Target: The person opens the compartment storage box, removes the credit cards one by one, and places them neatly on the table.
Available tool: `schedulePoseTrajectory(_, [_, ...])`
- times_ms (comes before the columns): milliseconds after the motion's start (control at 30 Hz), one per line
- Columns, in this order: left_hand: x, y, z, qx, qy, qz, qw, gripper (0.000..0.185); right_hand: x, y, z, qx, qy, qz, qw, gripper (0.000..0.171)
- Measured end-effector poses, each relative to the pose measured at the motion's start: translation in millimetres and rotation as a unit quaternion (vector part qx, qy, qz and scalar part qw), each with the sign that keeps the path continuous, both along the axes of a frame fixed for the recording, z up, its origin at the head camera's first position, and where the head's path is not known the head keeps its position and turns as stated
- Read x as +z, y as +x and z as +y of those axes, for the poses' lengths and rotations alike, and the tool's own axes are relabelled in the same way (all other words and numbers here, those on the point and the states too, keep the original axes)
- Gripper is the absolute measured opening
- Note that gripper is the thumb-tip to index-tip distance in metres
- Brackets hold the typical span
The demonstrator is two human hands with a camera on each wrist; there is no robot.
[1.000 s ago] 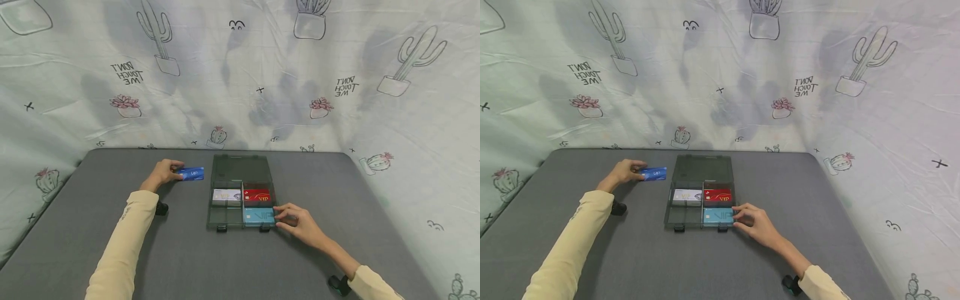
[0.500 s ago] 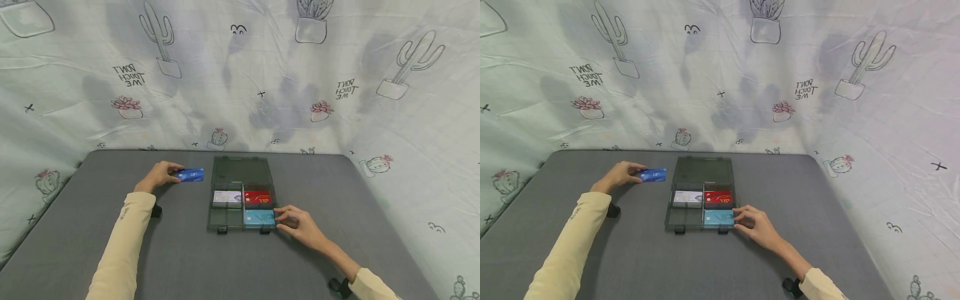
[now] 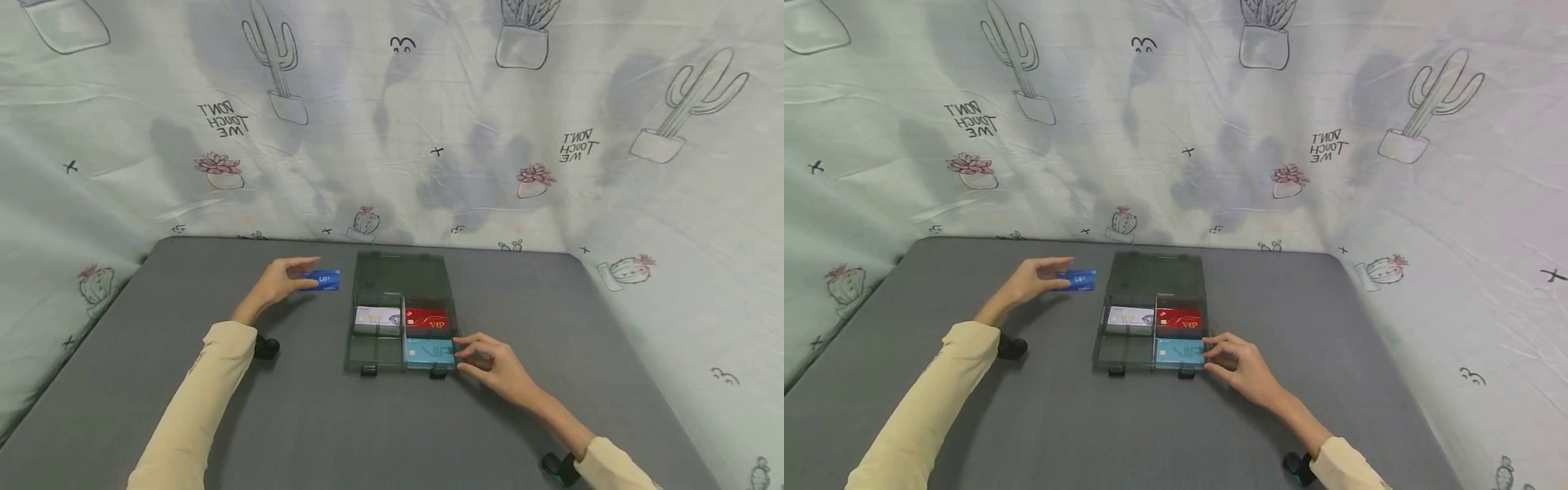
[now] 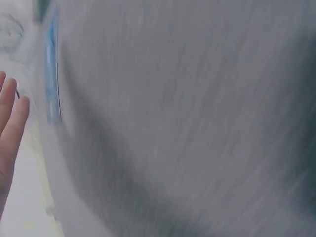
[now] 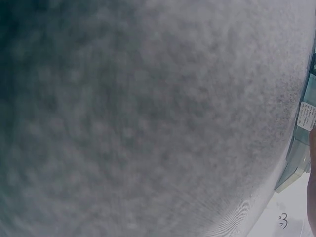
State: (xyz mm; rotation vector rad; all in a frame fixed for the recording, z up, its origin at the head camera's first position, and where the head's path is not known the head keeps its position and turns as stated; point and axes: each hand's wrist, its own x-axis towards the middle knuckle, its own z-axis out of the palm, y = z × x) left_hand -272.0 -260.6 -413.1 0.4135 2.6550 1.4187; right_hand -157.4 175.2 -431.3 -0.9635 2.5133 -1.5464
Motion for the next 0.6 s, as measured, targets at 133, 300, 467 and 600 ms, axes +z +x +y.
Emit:
schedulePoseTrajectory(133, [-0.5, 11.4, 12, -0.003, 0.079, -0.008, 0.9968, 0.054, -0.5, 0.7, 0, -0.001, 0.003, 0.008, 1.000, 0.012])
schedulePoseTrajectory(300, [1.7, 23.0, 22, 0.015, 0.113, -0.022, 0.9932, 0.052, -3.9, 1.9, 0, -0.012, 0.009, 0.015, 1.000, 0.014])
schedulePoseTrajectory(467, [2.1, 33.2, 25, 0.019, 0.131, -0.028, 0.9907, 0.053, -7.7, 2.4, 1, -0.017, 0.015, 0.020, 1.000, 0.015])
schedulePoseTrajectory(600, [-0.7, 41.0, 26, 0.022, 0.154, -0.032, 0.9874, 0.050, -10.4, 3.8, 2, -0.016, 0.017, 0.020, 1.000, 0.014])
